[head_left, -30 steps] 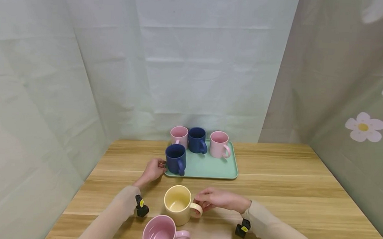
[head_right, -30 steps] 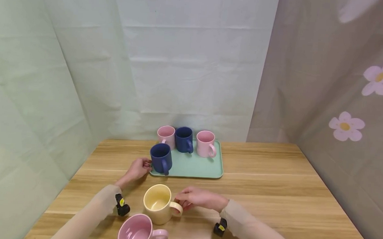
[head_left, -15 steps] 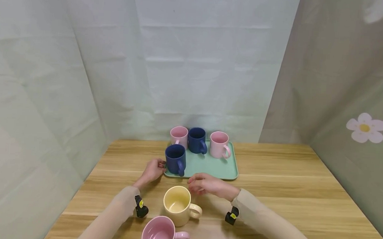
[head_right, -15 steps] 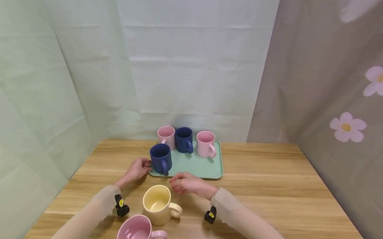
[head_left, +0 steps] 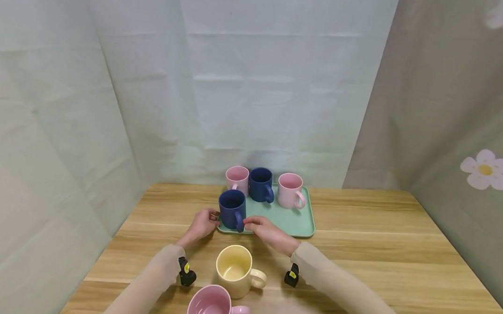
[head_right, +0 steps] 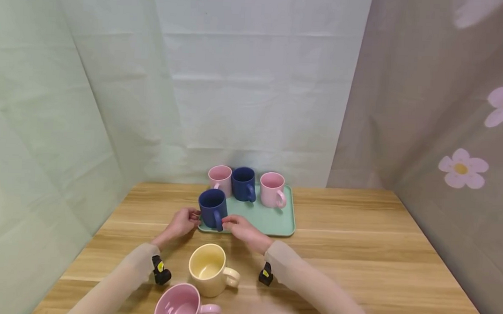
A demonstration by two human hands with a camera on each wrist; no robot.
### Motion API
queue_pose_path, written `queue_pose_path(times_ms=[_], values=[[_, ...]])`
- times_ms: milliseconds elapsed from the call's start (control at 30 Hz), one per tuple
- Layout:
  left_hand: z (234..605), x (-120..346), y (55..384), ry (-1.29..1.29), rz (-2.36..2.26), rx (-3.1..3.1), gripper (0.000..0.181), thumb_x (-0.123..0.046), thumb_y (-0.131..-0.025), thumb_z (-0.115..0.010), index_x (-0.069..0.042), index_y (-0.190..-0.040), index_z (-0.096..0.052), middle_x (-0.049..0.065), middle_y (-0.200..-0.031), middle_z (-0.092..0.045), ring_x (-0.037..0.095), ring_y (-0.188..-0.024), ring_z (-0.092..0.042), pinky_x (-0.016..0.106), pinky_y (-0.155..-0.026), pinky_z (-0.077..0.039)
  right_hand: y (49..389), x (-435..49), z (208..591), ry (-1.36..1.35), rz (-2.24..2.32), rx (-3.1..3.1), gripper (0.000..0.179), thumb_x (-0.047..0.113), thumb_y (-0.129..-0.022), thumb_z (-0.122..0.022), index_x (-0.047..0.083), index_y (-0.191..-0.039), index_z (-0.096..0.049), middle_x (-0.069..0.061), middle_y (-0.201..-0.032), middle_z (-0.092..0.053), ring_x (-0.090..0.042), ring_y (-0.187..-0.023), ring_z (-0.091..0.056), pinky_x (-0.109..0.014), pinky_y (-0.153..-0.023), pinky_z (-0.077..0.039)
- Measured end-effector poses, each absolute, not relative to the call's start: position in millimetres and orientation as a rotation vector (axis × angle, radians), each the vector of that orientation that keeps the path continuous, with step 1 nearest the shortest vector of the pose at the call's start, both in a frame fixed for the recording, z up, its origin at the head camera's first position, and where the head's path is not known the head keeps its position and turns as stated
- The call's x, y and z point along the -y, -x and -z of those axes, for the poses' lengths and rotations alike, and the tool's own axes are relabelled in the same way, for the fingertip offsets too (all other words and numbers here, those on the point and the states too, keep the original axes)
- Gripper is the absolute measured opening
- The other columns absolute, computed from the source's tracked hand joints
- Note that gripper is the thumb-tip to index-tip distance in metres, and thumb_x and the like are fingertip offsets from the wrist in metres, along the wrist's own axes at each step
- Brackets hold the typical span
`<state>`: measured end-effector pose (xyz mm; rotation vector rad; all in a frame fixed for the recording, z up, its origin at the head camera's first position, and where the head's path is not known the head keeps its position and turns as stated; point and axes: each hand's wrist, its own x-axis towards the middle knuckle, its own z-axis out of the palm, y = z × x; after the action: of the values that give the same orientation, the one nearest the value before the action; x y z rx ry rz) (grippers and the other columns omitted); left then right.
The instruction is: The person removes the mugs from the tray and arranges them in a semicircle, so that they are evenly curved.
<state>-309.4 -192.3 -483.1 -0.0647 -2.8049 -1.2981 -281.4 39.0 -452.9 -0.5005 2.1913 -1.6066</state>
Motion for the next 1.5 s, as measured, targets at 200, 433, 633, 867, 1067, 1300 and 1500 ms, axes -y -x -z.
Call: queue_pose_path(times_ms=[200,433,633,867,1067,1300,1500], values=[[482.5,193.0,307.9,0.052,1.295,2.796,0.029,0.008,-0.077,-0.066,0.013,-0.106,-0.063,0.021,-0.090,-0.069,0.027,-0.085,-0.065,0.034,-0.075,-0.056,292.6,-23.2,459.6,0.465,1.720,-2.066,0.037,0.017,-0.101,-0.048,-0.006,-0.128,-0.056,-0.020,-0.126,-0.063,-0.027,-0.119,-0.058,-0.043,-0.107,-0.043],[483.9,192.5,307.8,0.082,1.295,2.764,0.029,0.010,-0.075,-0.067,0.013,-0.104,-0.064,0.022,-0.088,-0.070,0.028,-0.083,-0.067,0.032,-0.073,-0.056,297.6,-8.8,463.1,0.362,1.848,-1.936,0.031,0.016,-0.102,-0.045,-0.007,-0.113,-0.062,-0.002,-0.090,-0.070,-0.008,-0.088,-0.067,-0.029,-0.093,-0.046],[482.7,191.6,307.3,0.060,1.318,2.788,0.030,0.010,-0.077,-0.066,0.014,-0.106,-0.063,0.023,-0.091,-0.069,0.028,-0.085,-0.066,0.035,-0.074,-0.057,296.4,-8.1,465.3,0.336,1.910,-1.931,0.027,0.014,-0.102,-0.044,-0.007,-0.104,-0.061,0.005,-0.078,-0.062,-0.005,-0.078,-0.062,-0.030,-0.095,-0.046],[483.1,192.0,309.2,0.053,1.306,2.807,0.031,0.009,-0.078,-0.066,0.013,-0.109,-0.062,0.022,-0.092,-0.069,0.026,-0.085,-0.065,0.034,-0.074,-0.057,296.2,-8.5,471.7,0.308,1.999,-1.974,0.025,0.011,-0.101,-0.046,-0.009,-0.098,-0.061,0.007,-0.073,-0.061,-0.003,-0.072,-0.061,-0.025,-0.088,-0.047],[482.7,191.4,308.2,0.058,1.286,2.797,0.031,0.009,-0.077,-0.067,0.013,-0.107,-0.063,0.023,-0.091,-0.069,0.028,-0.085,-0.066,0.036,-0.075,-0.058,293.9,-13.2,469.3,0.299,2.000,-1.969,0.026,0.011,-0.100,-0.047,-0.010,-0.100,-0.062,0.007,-0.074,-0.063,-0.003,-0.073,-0.062,-0.021,-0.084,-0.046],[481.9,190.6,307.6,0.093,1.292,2.768,0.029,0.010,-0.077,-0.065,0.015,-0.105,-0.062,0.026,-0.091,-0.069,0.031,-0.084,-0.068,0.036,-0.074,-0.058,288.4,-20.1,458.1,0.364,1.995,-1.977,0.025,0.013,-0.101,-0.048,-0.007,-0.098,-0.063,0.009,-0.074,-0.065,-0.002,-0.074,-0.064,-0.033,-0.096,-0.048],[482.6,192.1,305.1,0.128,1.253,2.754,0.029,0.012,-0.074,-0.058,0.015,-0.103,-0.063,0.024,-0.086,-0.069,0.031,-0.084,-0.067,0.033,-0.074,-0.056,284.0,-29.0,455.3,0.419,1.978,-1.976,0.025,0.011,-0.101,-0.047,-0.008,-0.099,-0.062,0.009,-0.074,-0.064,-0.002,-0.074,-0.064,-0.039,-0.103,-0.046]])
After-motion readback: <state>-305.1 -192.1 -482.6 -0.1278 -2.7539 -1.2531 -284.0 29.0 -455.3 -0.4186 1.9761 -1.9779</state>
